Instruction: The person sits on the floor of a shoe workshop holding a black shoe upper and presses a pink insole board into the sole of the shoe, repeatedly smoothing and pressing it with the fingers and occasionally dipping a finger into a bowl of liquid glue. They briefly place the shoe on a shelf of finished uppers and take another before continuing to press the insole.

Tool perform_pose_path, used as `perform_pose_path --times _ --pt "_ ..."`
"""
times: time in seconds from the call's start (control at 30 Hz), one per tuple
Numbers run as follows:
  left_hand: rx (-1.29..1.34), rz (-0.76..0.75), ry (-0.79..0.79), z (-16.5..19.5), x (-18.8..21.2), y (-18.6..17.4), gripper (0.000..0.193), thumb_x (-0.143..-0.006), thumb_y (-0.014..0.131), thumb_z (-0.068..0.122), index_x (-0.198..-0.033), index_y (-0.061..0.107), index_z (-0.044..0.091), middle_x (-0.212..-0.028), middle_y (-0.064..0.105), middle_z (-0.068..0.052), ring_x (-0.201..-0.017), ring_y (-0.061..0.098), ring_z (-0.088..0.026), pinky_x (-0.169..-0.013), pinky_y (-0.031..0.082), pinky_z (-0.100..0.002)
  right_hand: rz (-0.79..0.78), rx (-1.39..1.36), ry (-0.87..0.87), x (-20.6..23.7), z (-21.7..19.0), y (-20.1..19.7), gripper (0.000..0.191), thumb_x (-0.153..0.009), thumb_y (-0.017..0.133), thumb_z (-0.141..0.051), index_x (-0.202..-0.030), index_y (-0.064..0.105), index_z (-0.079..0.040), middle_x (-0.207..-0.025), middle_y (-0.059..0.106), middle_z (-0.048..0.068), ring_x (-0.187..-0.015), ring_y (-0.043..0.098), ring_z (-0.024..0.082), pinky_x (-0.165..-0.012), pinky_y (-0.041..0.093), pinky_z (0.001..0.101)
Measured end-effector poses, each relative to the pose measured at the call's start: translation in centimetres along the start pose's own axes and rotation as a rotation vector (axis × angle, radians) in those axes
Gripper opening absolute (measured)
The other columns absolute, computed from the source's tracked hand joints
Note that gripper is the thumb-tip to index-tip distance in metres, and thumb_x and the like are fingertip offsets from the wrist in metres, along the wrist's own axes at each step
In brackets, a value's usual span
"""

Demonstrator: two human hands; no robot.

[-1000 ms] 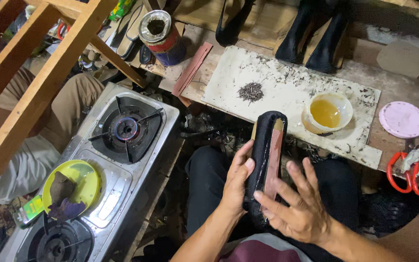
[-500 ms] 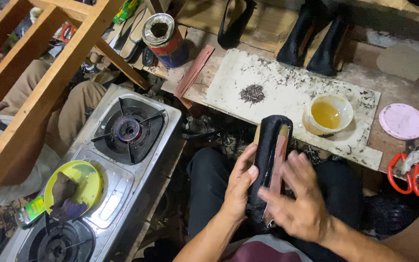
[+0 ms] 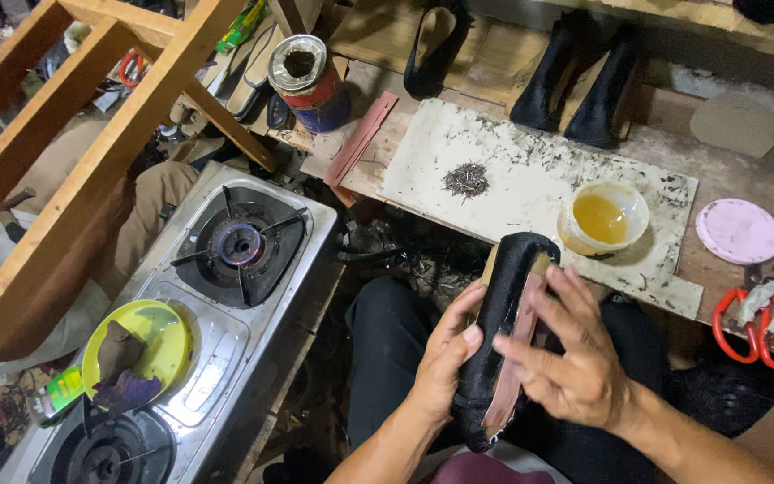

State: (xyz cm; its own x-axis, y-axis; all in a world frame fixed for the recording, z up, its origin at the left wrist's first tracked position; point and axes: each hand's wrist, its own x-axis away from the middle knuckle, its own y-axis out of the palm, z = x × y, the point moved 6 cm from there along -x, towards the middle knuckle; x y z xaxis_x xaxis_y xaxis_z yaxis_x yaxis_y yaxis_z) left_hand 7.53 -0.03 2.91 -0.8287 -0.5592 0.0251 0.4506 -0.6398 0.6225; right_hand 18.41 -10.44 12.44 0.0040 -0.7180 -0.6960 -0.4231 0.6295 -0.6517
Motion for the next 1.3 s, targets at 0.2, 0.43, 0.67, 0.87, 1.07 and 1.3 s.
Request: perform_pose_path --times 0.2,0.43,0.67,0.87,1.07,1.3 --pt "0.131 -0.041 -0.105 -0.2 0.6 0.5 0.071 -0.094 0.06 0.033 -0.153 0.04 0.0 -0.158 0.042 -0.017 -0.145 0.044 -0.027 -0.121 0.035 -0.04 0.045 0.022 0.043 -0.8 2.0 -0.8 0.028 -0.094 0.066 -0.023 -0.12 0.075 -0.02 -0.163 0.033 0.013 -0.154 0.029 0.041 -0.129 0.026 0.0558" --pt "0.14 -0.099 -0.129 -0.5 0.4 0.0 0.077 -0.094 0.064 0.04 -0.153 0.039 -0.003 -0.151 0.05 -0.02 -0.14 0.05 -0.027 -0.12 0.038 -0.04 0.07 0.058 0.092 -1.1 2.7 -0.9 0.027 -0.093 0.067 -0.022 -0.118 0.075 -0.018 -0.162 0.037 0.013 -0.154 0.03 0.041 -0.129 0.026 0.053" --pt "0.154 -0.036 -0.154 -1.3 0.2 -2.7 0.082 -0.091 0.066 0.044 -0.152 0.04 -0.003 -0.147 0.052 -0.02 -0.136 0.052 -0.027 -0.118 0.039 -0.038 0.041 0.03 0.287 0.0 7.1 -2.4 0.026 -0.095 0.063 -0.028 -0.114 0.074 -0.013 -0.159 0.045 0.02 -0.155 0.037 0.038 -0.132 0.028 0.0504" --pt "0.122 0.013 -0.166 -1.6 0.1 -4.3 0.085 -0.088 0.065 0.046 -0.153 0.04 -0.003 -0.147 0.052 -0.019 -0.136 0.052 -0.027 -0.116 0.039 -0.037 -0.196 0.506 0.514 3.2 14.9 -2.5 0.035 -0.09 0.071 -0.036 -0.105 0.08 -0.006 -0.152 0.057 0.018 -0.15 0.04 0.043 -0.123 0.032 0.0511" --pt "0.151 0.02 -0.203 -1.4 0.2 -3.7 0.083 -0.087 0.064 0.043 -0.151 0.039 -0.002 -0.147 0.052 -0.019 -0.135 0.053 -0.026 -0.115 0.04 -0.038 -0.227 0.492 0.557 4.0 17.4 -2.6 0.031 -0.087 0.071 -0.038 -0.086 0.081 -0.009 -0.146 0.061 0.014 -0.146 0.045 0.041 -0.121 0.032 0.0512" --pt "0.136 0.019 -0.176 -0.9 -0.2 -2.9 0.08 -0.088 0.065 0.04 -0.151 0.04 -0.002 -0.144 0.053 -0.02 -0.132 0.055 -0.027 -0.114 0.042 -0.04 0.033 0.111 0.396 0.7 8.7 -2.0 0.028 -0.096 0.061 -0.031 -0.104 0.072 -0.006 -0.154 0.051 0.017 -0.149 0.041 0.036 -0.13 0.031 0.048"
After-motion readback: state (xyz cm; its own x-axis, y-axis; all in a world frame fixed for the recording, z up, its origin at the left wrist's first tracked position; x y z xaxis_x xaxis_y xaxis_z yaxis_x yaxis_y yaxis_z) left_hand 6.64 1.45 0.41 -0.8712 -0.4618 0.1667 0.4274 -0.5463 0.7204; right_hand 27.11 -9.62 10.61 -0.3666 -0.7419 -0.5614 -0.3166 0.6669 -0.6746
